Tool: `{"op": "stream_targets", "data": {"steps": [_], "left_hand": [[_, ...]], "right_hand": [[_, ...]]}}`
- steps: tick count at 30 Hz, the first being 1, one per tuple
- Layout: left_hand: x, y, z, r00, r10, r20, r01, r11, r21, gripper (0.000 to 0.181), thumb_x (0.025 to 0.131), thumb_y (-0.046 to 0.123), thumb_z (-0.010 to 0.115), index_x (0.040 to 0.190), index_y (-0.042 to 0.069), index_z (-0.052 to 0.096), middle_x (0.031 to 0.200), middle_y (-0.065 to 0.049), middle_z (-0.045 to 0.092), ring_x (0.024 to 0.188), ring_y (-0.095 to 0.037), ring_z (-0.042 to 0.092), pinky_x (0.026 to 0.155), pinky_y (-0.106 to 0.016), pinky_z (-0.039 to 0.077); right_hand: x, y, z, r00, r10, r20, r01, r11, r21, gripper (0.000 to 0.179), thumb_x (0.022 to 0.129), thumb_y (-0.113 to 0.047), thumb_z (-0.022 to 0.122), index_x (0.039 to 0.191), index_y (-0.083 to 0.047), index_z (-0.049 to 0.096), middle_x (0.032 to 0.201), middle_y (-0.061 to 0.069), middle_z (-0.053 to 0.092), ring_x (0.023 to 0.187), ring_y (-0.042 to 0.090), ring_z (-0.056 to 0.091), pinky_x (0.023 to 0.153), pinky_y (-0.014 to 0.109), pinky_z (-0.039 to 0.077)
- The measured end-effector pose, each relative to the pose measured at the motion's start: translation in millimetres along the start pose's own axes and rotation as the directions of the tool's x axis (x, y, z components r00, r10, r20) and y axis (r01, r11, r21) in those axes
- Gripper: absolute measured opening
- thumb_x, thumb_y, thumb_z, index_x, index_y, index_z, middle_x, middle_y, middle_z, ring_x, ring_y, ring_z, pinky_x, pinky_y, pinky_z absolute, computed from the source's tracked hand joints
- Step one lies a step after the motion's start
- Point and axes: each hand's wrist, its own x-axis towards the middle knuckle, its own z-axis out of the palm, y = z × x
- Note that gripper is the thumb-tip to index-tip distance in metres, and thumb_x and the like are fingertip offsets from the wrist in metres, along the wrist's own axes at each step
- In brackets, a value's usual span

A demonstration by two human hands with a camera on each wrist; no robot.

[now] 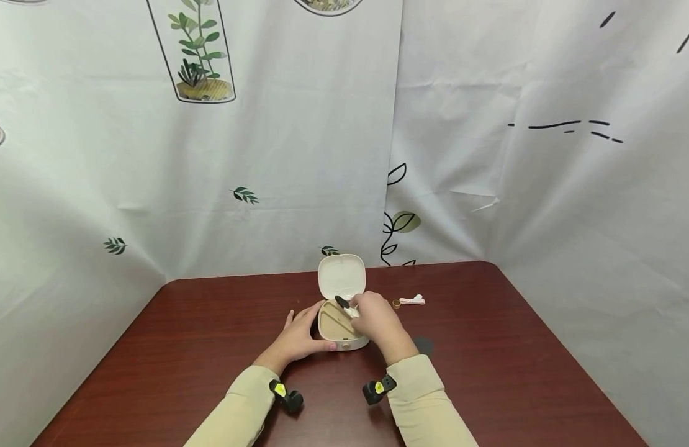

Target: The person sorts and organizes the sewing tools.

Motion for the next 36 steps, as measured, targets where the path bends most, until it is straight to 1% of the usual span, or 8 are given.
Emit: {"op": "stream_targets", "data": {"steps": [4,9,14,20,24,27,31,36], "left_hand": [[-0.4,-0.7,1.0,1.000,0.008,0.000,-0.008,1.000,-0.001,0.113,0.071,0.070,0.078,0.159,0.014,0.033,0.156,-0.007,0.044,0.145,-0.028,0.036,0.119,-0.066,0.005],[-0.5,-1.6,2.4,1.000,0.014,0.001,-0.014,1.000,-0.008,0.113,0.072,0.070,0.078,0.159,0.014,0.033,0.156,-0.007,0.044,0.145,-0.029,0.036,0.118,-0.067,0.005],[-0.7,-1.6,3.0,1.000,0.014,0.000,-0.014,1.000,-0.001,0.113,0.072,0.071,0.077,0.159,0.015,0.033,0.156,-0.006,0.044,0.145,-0.028,0.036,0.119,-0.066,0.005],[-1.7,1.1,1.2,1.000,0.023,-0.009,-0.023,1.000,-0.011,0.112,0.071,0.069,0.079,0.159,0.016,0.034,0.155,-0.006,0.046,0.145,-0.029,0.037,0.118,-0.067,0.005],[-2.1,1.6,0.9,1.000,0.026,-0.010,-0.026,1.000,-0.007,0.112,0.071,0.069,0.079,0.159,0.016,0.034,0.154,-0.006,0.047,0.144,-0.029,0.038,0.118,-0.067,0.006],[-2.5,2.1,0.3,1.000,0.023,-0.008,-0.023,1.000,-0.007,0.112,0.072,0.069,0.079,0.159,0.016,0.033,0.154,-0.006,0.047,0.145,-0.029,0.037,0.119,-0.066,0.006],[-2.7,2.8,-0.5,1.000,0.018,-0.003,-0.018,1.000,-0.016,0.112,0.073,0.069,0.078,0.159,0.016,0.033,0.154,-0.007,0.047,0.145,-0.030,0.036,0.119,-0.065,0.006],[-2.0,2.6,0.5,1.000,0.019,0.000,-0.019,0.999,-0.025,0.112,0.073,0.068,0.078,0.159,0.013,0.032,0.154,-0.008,0.046,0.145,-0.030,0.036,0.119,-0.065,0.006]], "right_hand": [[-1.2,-2.5,5.8,0.999,-0.036,0.010,0.036,0.999,0.016,0.025,0.076,0.001,0.071,0.099,-0.006,0.075,0.090,0.005,0.067,0.079,0.018,0.058,0.072,0.037,0.053],[-2.0,-2.5,11.7,0.997,-0.074,0.001,0.074,0.997,0.016,0.020,0.078,0.001,0.072,0.095,-0.008,0.077,0.089,0.003,0.068,0.079,0.015,0.059,0.073,0.036,0.054],[-1.7,-0.8,15.4,0.994,-0.111,-0.017,0.111,0.994,0.013,0.013,0.080,0.001,0.071,0.087,-0.008,0.076,0.083,0.001,0.065,0.075,0.015,0.054,0.069,0.034,0.051],[-2.4,-0.7,15.9,0.989,-0.144,-0.031,0.144,0.990,-0.008,0.010,0.081,-0.001,0.073,0.087,-0.008,0.077,0.085,0.003,0.066,0.078,0.015,0.058,0.071,0.035,0.053],[-1.4,0.0,15.7,0.988,-0.154,-0.011,0.153,0.988,-0.027,0.007,0.085,-0.003,0.075,0.088,-0.007,0.078,0.088,0.004,0.067,0.081,0.016,0.060,0.073,0.036,0.054],[-0.8,0.1,14.6,0.987,-0.159,0.006,0.159,0.987,-0.021,0.006,0.085,-0.003,0.075,0.089,-0.006,0.079,0.088,0.004,0.067,0.081,0.016,0.060,0.072,0.035,0.053],[-0.8,0.4,13.4,0.989,-0.150,0.012,0.150,0.989,-0.002,0.005,0.085,-0.004,0.076,0.083,-0.008,0.078,0.085,0.002,0.065,0.078,0.014,0.058,0.069,0.033,0.052],[-1.2,2.6,13.3,0.992,-0.128,0.008,0.128,0.992,0.016,0.012,0.086,-0.008,0.075,0.076,-0.014,0.076,0.082,-0.002,0.061,0.075,0.011,0.054,0.065,0.030,0.050]]}}
